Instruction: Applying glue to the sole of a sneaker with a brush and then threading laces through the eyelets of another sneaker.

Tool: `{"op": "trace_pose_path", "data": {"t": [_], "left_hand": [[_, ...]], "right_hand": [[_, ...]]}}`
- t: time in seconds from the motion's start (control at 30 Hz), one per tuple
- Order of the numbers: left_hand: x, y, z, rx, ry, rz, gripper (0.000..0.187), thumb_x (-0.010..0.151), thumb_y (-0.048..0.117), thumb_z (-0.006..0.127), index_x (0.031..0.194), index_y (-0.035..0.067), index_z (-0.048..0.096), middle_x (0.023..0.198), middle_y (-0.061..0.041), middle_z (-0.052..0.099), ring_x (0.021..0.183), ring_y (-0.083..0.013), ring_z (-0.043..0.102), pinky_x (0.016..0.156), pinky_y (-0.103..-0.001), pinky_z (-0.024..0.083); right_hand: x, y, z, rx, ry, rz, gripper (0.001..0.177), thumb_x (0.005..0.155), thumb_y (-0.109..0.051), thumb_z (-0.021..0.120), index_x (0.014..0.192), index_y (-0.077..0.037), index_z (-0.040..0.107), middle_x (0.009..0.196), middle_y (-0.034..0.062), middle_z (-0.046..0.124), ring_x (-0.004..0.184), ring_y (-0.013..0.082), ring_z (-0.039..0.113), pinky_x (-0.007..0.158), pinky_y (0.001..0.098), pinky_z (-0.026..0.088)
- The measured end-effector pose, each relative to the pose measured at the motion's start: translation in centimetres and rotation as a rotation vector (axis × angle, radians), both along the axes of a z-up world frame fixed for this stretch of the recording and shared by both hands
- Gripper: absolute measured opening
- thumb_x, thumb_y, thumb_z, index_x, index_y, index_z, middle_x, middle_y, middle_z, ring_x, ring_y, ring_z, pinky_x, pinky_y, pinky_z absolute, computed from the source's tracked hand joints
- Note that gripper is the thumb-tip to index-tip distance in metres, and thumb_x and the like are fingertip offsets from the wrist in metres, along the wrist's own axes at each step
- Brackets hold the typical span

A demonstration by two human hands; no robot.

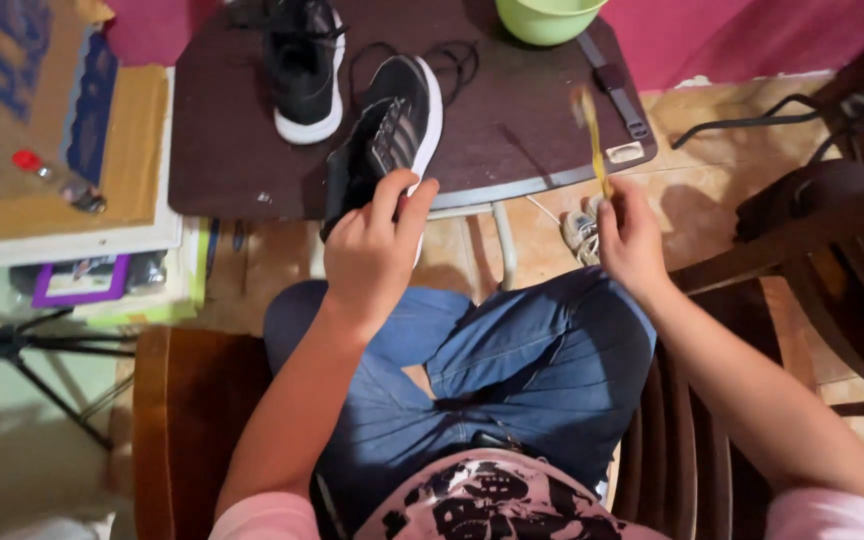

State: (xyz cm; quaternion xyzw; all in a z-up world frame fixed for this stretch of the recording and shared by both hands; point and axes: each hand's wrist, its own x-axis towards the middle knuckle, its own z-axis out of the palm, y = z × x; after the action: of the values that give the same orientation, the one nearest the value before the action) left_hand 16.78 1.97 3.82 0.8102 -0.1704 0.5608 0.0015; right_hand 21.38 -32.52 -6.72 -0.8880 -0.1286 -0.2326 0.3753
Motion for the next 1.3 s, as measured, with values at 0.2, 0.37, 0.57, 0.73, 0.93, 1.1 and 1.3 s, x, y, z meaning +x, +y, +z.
{"op": "trace_pose_path", "data": {"t": [0.2,0.37,0.57,0.73,0.93,1.1,1.3], "left_hand": [[1.3,-0.3,-1.9,0.058,0.138,-0.06,0.024,0.1,0.005,0.053,0.113,0.022,0.066,0.11,0.001,0.064,0.052,-0.0128,0.055,0.052,-0.026,0.051],[1.8,-2.3,-2.7,0.057,0.185,-0.02,0.029,0.1,0.005,0.047,0.113,0.023,0.065,0.116,-0.001,0.065,0.05,-0.014,0.054,0.053,-0.028,0.05],[2.8,-5.5,-4.1,0.043,0.305,-0.094,0.027,0.09,0.01,0.06,0.114,0.02,0.066,0.121,-0.006,0.066,0.05,-0.0163,0.058,0.055,-0.032,0.051],[3.0,-5.0,-3.6,0.051,0.338,-0.14,0.028,0.089,0.007,0.06,0.114,0.019,0.066,0.12,-0.007,0.065,0.051,-0.0146,0.057,0.058,-0.031,0.052],[3.3,-4.2,-5.6,-0.025,0.316,-0.223,0.024,0.1,0.013,0.051,0.119,0.019,0.066,0.116,-0.007,0.066,0.049,-0.0168,0.054,0.07,-0.034,0.054],[3.5,-3.3,-5.4,-0.153,0.212,-0.401,0.022,0.1,0.025,0.057,0.115,0.018,0.072,0.107,-0.005,0.069,0.054,-0.0154,0.056,0.084,-0.038,0.058],[3.9,-2.7,-4.7,-0.4,0.104,-0.547,0.02,0.089,0.032,0.071,0.098,0.016,0.076,0.101,-0.004,0.074,0.064,-0.0189,0.064,0.081,-0.04,0.057]], "right_hand": [[11.8,2.8,2.6,0.011,-0.02,-0.115,0.054,0.099,0.006,0.057,0.151,-0.006,0.048,0.115,0.0311,0.069,0.109,0.0536,0.065,0.093,0.0628,0.054],[19.2,4.0,-1.2,-0.014,-0.102,-0.169,0.054,0.096,0.004,0.056,0.147,-0.014,0.052,0.115,0.025,0.065,0.107,0.0519,0.065,0.091,0.0577,0.054],[19.1,5.8,-1.8,-0.1,-0.078,-0.268,0.052,0.097,0.0,0.056,0.147,-0.015,0.051,0.108,0.0241,0.06,0.101,0.0532,0.063,0.086,0.0597,0.055],[18.5,6.2,-2.8,-0.148,-0.142,-0.251,0.056,0.091,-0.002,0.066,0.144,-0.015,0.055,0.097,0.0157,0.061,0.096,0.0458,0.065,0.086,0.0575,0.053],[18.5,5.7,-3.8,-0.135,-0.249,-0.177,0.062,0.085,-0.002,0.075,0.143,-0.01,0.058,0.101,0.0157,0.062,0.098,0.0415,0.063,0.091,0.0514,0.051],[17.5,6.1,-2.5,-0.08,-0.329,-0.183,0.066,0.082,0.002,0.078,0.143,-0.005,0.054,0.115,0.0155,0.057,0.103,0.038,0.056,0.096,0.0471,0.042],[15.9,7.2,-0.3,-0.033,-0.486,-0.138,0.053,0.09,-0.001,0.075,0.14,-0.002,0.058,0.119,0.0138,0.054,0.107,0.033,0.049,0.097,0.04,0.04]]}}
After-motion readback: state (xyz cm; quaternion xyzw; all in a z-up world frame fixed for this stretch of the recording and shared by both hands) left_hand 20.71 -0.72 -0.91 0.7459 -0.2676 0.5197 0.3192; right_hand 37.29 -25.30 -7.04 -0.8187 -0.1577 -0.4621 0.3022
